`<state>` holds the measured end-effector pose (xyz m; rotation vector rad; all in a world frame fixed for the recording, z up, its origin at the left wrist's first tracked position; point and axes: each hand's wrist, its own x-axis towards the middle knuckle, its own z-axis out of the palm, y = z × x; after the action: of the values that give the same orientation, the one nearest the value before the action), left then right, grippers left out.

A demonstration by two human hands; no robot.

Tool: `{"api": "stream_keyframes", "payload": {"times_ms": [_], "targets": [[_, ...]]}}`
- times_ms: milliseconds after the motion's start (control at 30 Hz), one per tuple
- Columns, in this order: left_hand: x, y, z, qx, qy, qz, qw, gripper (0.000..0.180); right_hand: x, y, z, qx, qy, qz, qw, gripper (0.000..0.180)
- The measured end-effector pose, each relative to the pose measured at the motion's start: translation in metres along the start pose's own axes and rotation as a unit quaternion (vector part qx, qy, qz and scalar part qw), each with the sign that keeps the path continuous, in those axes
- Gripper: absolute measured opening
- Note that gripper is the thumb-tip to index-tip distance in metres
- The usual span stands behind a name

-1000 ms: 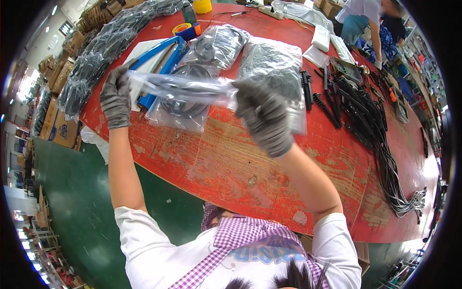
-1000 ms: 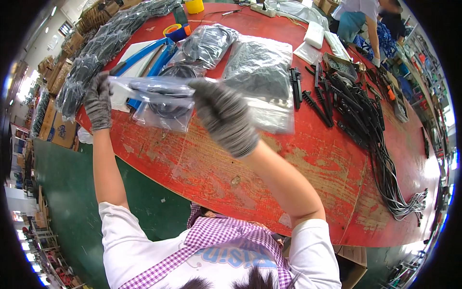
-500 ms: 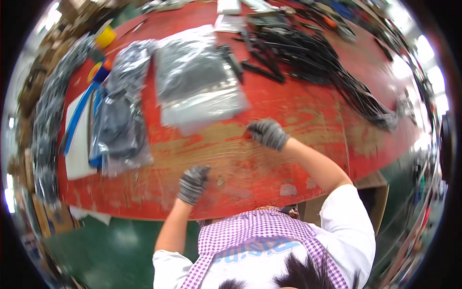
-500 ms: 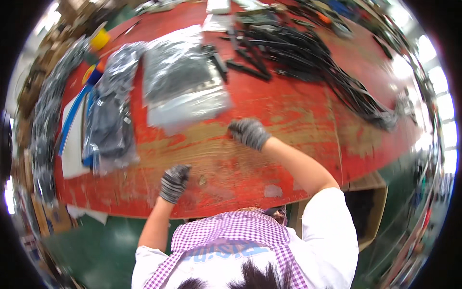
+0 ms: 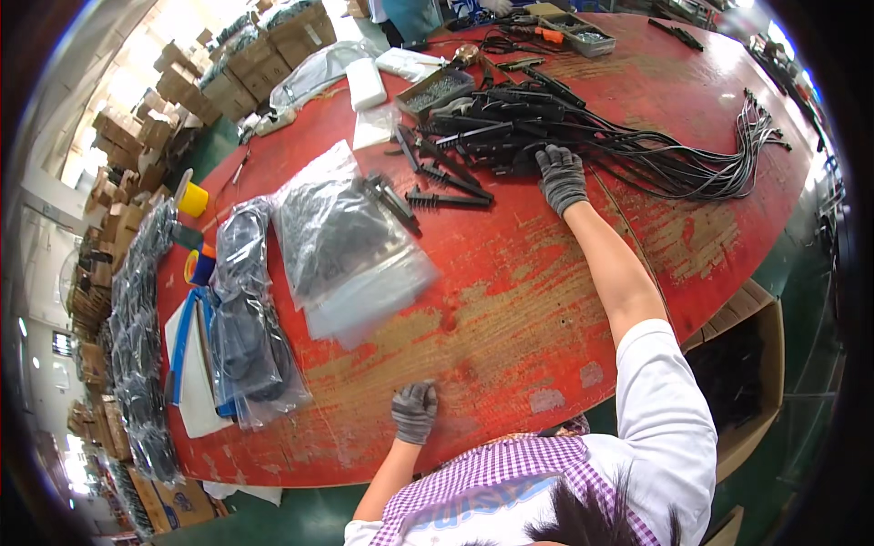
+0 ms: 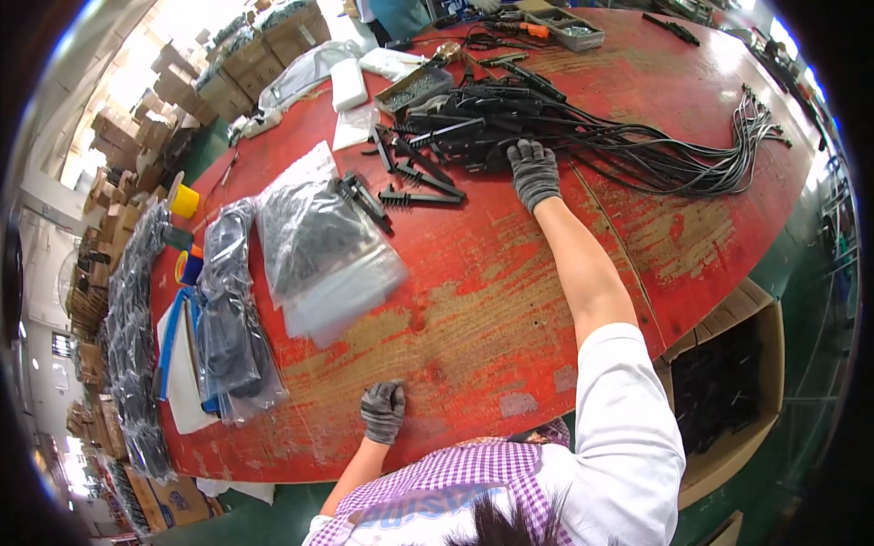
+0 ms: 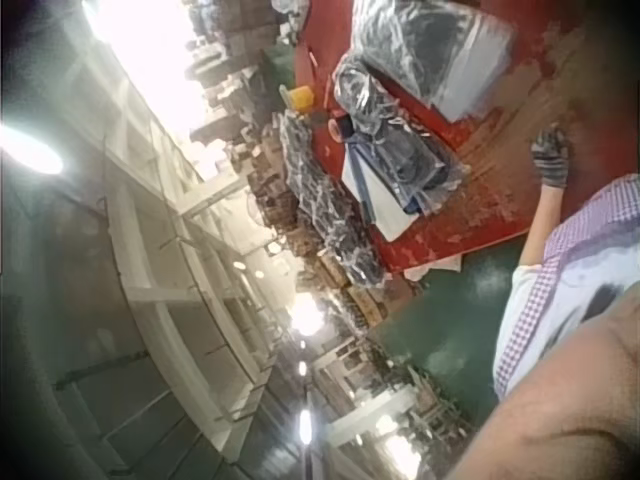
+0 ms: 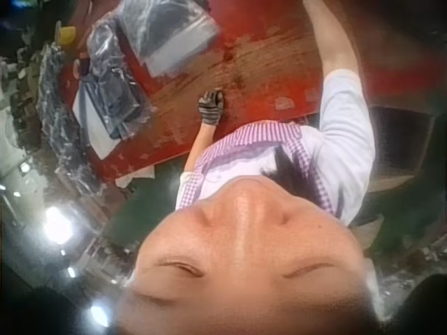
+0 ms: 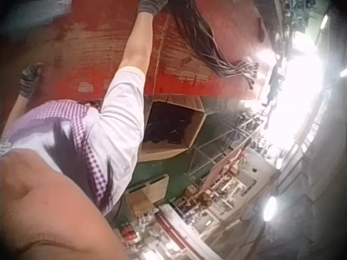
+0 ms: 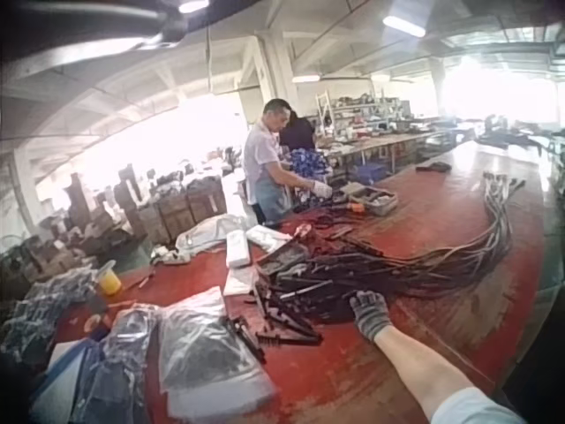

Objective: The person repeatedly picks up black cables from a pile on a red workbench, coils them into circular shapes, and places them into clear plastic bags. The person wears gloves and a checkered apron while performing this repetitive packaging task in a factory setting.

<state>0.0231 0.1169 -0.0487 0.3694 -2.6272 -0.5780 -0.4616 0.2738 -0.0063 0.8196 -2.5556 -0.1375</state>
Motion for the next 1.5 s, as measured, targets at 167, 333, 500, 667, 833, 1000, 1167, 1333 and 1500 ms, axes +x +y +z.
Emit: {"api": "stream_keyframes", "payload": {"times_ms": [167,333,500,667,833,1000,1167,1333,1500], "targets": [[0.001,0.007,-0.006,0.037,-0.025,-0.019,0.999,0.009,0.011,0.003,0.001,0.111,-0.155,0.106,0.976,0.067],[0.007,0.009,-0.002,0.022,-0.015,-0.01,1.0,0.008,0.003,0.025,0.008,0.085,-0.217,0.119,0.965,0.073],[0.001,0.006,0.003,0.038,-0.015,-0.016,0.999,0.007,0.014,0.034,-0.003,0.068,-0.27,0.091,0.956,0.074],[-0.001,0.007,-0.002,0.028,0.008,-0.011,1.0,0.006,0.007,0.032,-0.021,0.069,-0.261,0.066,0.961,0.074],[-0.003,0.004,0.0,0.053,-0.018,-0.029,0.998,0.009,-0.015,0.036,-0.024,0.023,-0.251,-0.052,0.966,0.067],[0.002,0.002,-0.004,-0.025,-0.012,-0.059,0.998,0.014,-0.076,0.029,-0.051,0.154,-0.269,-0.057,0.949,0.055],[0.056,0.014,-0.015,-0.163,0.021,-0.106,0.981,0.016,-0.162,-0.002,-0.137,0.173,-0.286,-0.231,0.914,0.065],[0.139,0.098,0.007,-0.428,-0.288,-0.111,0.849,0.025,-0.234,-0.099,-0.185,0.379,-0.26,-0.373,0.806,0.067],[0.14,0.14,0.002,-0.559,-0.594,-0.338,0.469,0.019,-0.285,-0.213,-0.181,0.475,-0.142,-0.429,0.755,0.038]]}}
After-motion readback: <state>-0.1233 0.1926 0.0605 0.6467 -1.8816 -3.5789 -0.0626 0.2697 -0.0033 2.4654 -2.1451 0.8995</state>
